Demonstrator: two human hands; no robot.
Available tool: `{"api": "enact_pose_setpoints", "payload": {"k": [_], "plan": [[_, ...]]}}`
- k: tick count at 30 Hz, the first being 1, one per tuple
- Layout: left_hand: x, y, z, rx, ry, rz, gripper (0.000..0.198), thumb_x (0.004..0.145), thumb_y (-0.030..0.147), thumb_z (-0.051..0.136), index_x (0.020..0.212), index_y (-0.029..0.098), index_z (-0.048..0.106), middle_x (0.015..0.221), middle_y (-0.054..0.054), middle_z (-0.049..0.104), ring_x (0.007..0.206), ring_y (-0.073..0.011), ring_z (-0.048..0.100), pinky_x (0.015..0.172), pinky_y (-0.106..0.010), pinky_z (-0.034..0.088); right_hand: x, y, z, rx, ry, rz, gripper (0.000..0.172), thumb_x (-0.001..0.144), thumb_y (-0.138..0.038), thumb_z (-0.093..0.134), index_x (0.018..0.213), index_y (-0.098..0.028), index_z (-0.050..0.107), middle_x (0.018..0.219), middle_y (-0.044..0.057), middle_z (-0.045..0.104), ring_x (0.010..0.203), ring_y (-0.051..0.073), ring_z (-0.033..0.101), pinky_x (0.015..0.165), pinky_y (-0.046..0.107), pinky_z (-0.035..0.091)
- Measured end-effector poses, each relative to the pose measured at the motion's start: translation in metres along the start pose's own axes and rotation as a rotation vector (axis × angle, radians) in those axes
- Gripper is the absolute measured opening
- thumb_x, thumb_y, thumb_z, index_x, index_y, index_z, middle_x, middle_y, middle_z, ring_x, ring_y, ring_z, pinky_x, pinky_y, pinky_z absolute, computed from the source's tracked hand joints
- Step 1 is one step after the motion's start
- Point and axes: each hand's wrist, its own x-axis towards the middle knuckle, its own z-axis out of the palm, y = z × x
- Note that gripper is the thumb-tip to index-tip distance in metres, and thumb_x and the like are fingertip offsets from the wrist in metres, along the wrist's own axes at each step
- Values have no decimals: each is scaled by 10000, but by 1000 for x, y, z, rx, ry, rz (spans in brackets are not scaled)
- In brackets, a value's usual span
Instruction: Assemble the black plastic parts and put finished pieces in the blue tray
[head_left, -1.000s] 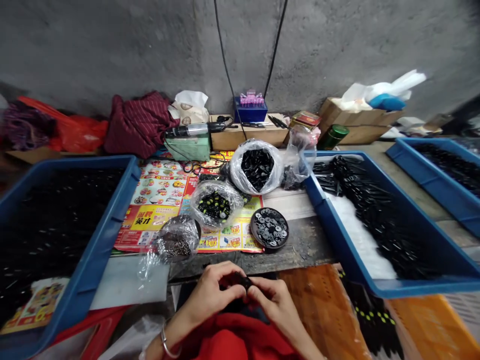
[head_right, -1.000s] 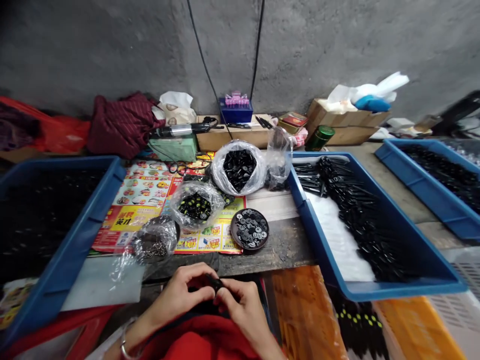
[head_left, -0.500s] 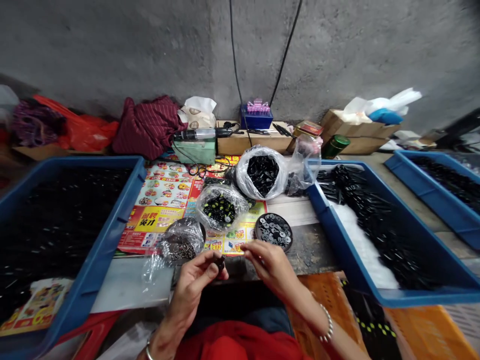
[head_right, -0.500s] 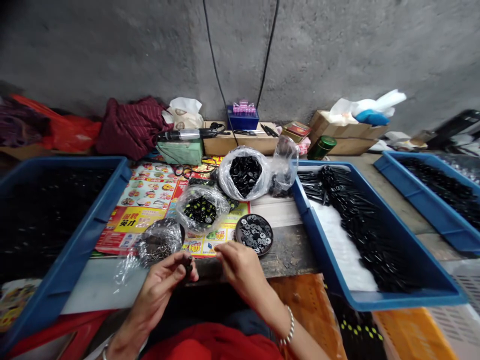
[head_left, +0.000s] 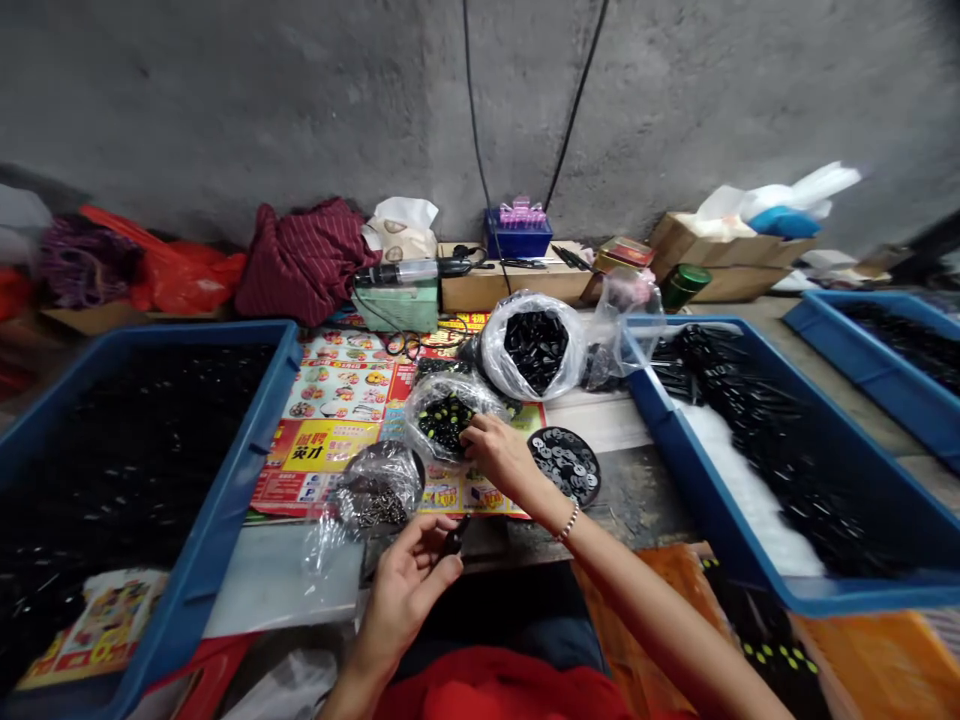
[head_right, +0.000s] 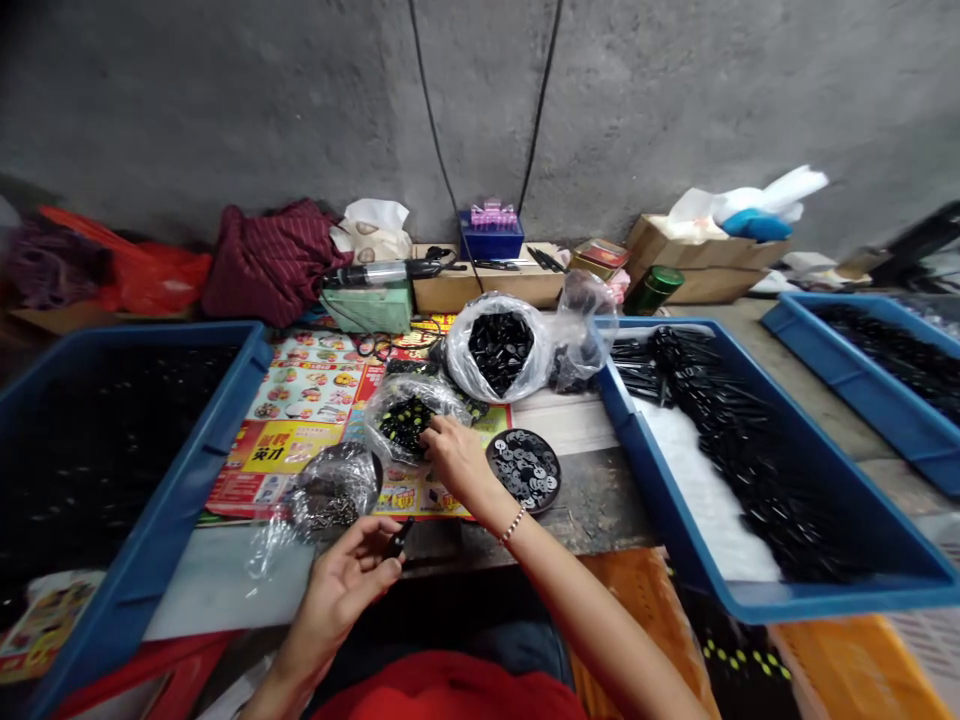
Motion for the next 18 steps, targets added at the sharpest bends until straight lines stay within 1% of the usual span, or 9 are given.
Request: {"api": "enact_pose_setpoints", "payload": {"k": [3, 5, 6, 8, 10, 12, 14, 16, 18], "plan": [[3, 1, -1, -7, 25, -48, 339, 691, 355, 767, 957, 179, 652, 902, -52, 707, 719, -161, 635, 618, -214, 496, 0, 1, -7, 53, 43, 15, 118, 877, -107, 589, 873, -164, 692, 894, 65, 666, 865, 204, 574, 706, 271, 420], [5, 3, -3, -5, 49, -59, 368, 693, 366, 770, 984, 180, 643, 945, -65, 724, 756, -178, 659, 612, -213, 507, -7, -2, -16, 90, 82, 18, 124, 895, -119, 572, 912, -174, 682, 916, 48, 670, 872, 179, 582, 734, 251, 426], [6, 4, -3, 0, 64, -62, 384, 690, 370, 776, 994, 181, 635, 936, -65, 731, 774, -188, 669, 611, -213, 513, -13, -4, -22, 152, 117, 26, 124, 901, -126, 566, 927, -176, 677, 915, 40, 670, 853, 163, 588, 732, 239, 429], [8, 5, -2, 7, 89, -69, 415, 678, 374, 792, 1002, 185, 615, 889, -60, 741, 792, -206, 686, 603, -214, 521, -33, -12, -31, 392, 219, 67, 110, 893, -139, 573, 916, -172, 675, 880, 29, 673, 784, 141, 597, 696, 222, 437], [10, 6, 3, -7, 101, -70, 426, 666, 370, 805, 994, 189, 601, 856, -53, 745, 783, -208, 692, 584, -207, 520, -59, -24, -34, 727, 319, 165, 88, 860, -153, 604, 860, -167, 691, 820, 25, 682, 727, 140, 599, 654, 221, 440], [13, 5, 12, -42, 99, -59, 426, 665, 369, 807, 992, 193, 599, 845, -44, 743, 754, -197, 688, 575, -202, 522, -84, -38, -31, 989, 336, 308, 73, 816, -169, 641, 810, -166, 713, 784, 26, 692, 698, 145, 599, 627, 225, 440], [15, 5, 23, -78, 93, -43, 426, 661, 365, 809, 997, 195, 611, 846, -37, 739, 754, -189, 686, 617, -211, 541, -105, -54, -21, 1176, 317, 439, 52, 766, -197, 688, 771, -165, 728, 749, 25, 687, 656, 145, 589, 601, 228, 439], [17, 5, 34, -97, 92, -20, 409, 658, 359, 811, 987, 195, 631, 855, -33, 735, 788, -188, 688, 695, -226, 554, -117, -70, -9, 1290, 331, 540, 54, 709, -209, 737, 732, -161, 735, 703, 17, 665, 621, 138, 564, 584, 227, 426], [17, 7, 42, -98, 89, -9, 380, 658, 349, 814, 962, 193, 647, 864, -32, 735, 803, -183, 689, 735, -228, 553, -123, -81, 3, 1390, 390, 599, 88, 661, -231, 777, 691, -160, 735, 652, 1, 630, 587, 123, 526, 566, 223, 405]]}}
